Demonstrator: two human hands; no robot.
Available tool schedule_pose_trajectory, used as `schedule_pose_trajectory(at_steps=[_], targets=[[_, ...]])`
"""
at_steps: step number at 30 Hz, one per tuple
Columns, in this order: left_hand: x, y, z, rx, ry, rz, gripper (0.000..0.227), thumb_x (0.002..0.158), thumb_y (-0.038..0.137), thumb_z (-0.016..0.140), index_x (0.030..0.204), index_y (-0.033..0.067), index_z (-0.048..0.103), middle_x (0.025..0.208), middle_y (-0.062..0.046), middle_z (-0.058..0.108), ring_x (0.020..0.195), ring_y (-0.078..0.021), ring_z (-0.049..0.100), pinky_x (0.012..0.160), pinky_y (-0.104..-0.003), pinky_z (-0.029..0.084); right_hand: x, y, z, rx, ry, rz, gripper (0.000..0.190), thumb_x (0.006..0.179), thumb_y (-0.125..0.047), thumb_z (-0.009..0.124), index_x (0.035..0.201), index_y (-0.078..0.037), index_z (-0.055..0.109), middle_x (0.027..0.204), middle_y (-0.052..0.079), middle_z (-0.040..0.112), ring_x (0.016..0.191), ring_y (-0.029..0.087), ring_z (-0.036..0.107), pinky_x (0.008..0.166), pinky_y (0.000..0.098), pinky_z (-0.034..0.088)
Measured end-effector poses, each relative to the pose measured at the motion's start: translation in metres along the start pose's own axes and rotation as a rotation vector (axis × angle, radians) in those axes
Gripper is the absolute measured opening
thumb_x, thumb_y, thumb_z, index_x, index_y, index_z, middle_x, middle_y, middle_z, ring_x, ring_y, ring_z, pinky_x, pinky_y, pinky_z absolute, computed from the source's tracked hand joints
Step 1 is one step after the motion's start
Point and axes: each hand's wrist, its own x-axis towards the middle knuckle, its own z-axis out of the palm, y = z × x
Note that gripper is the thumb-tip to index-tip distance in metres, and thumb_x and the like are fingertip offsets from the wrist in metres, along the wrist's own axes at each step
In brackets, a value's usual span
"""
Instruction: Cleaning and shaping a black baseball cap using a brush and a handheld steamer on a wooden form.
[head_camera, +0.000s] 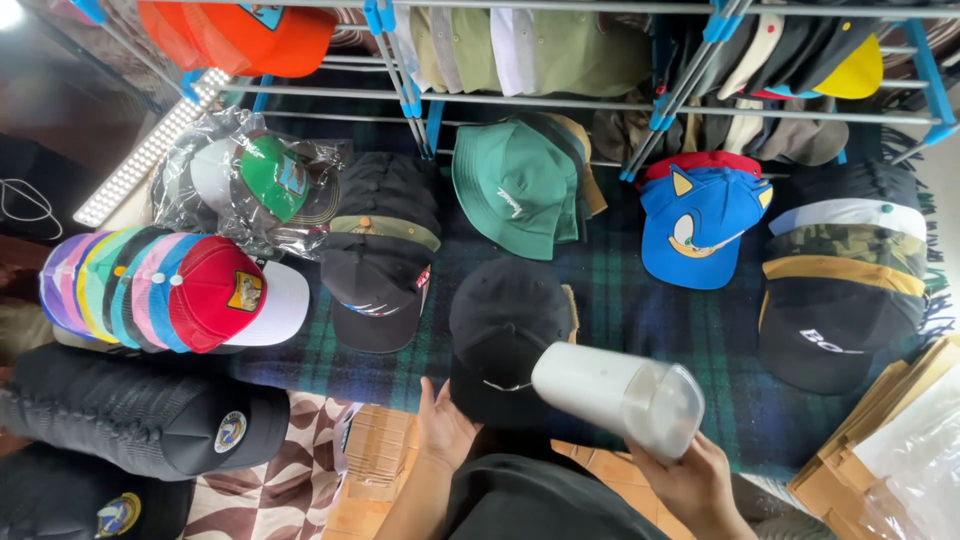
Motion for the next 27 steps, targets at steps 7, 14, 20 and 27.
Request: schedule_pose_trajectory(at_steps=[7, 14, 20, 27], targets=[[-0.018, 0.004, 0.013, 0.029, -0.004, 0.003, 0.079, 0.098, 0.067, 0.024, 0.149, 0.0143, 0.053, 0.151, -0.017, 0.059, 0.14, -0.0351, 0.053, 0.11, -0.045, 0.041, 0.026, -0.075, -0.048, 0.168, -0.174, 0.412, 0.034, 0.082, -0.031, 0.081, 0.105, -0.006, 0.078, 0.088, 0.007, 0.077, 0.081, 0.02, 0.066, 0.075, 0.0325, 0.049], [-0.017, 0.004, 0.011, 0.027, -0.016, -0.012, 0.081, 0.097, 0.068, 0.024, 0.148, 0.0125, 0.053, 0.151, -0.02, 0.058, 0.139, -0.0379, 0.053, 0.108, -0.046, 0.041, 0.077, -0.13, -0.063, 0.263, -0.174, 0.461, 0.067, 0.092, -0.027, 0.067, 0.157, -0.023, 0.049, 0.1, 0.01, 0.069, 0.083, 0.023, 0.064, 0.072, 0.0376, 0.05], [-0.003, 0.003, 0.0, 0.014, -0.062, -0.005, 0.081, 0.096, 0.067, 0.027, 0.148, 0.0113, 0.054, 0.15, -0.02, 0.059, 0.138, -0.0374, 0.054, 0.104, -0.047, 0.044, 0.14, -0.159, -0.062, 0.228, -0.233, 0.362, 0.068, 0.095, -0.029, 0.062, 0.16, -0.022, 0.043, 0.11, 0.009, 0.067, 0.079, 0.025, 0.066, 0.071, 0.0409, 0.051], [0.014, 0.001, -0.018, -0.018, -0.052, -0.009, 0.078, 0.094, 0.07, 0.033, 0.14, 0.0113, 0.058, 0.141, -0.018, 0.064, 0.128, -0.0357, 0.06, 0.096, -0.045, 0.049, 0.18, -0.181, -0.036, 0.157, -0.179, 0.04, 0.075, 0.089, -0.037, 0.067, 0.159, -0.023, 0.043, 0.136, 0.005, 0.066, 0.117, 0.027, 0.064, 0.089, 0.0419, 0.052]])
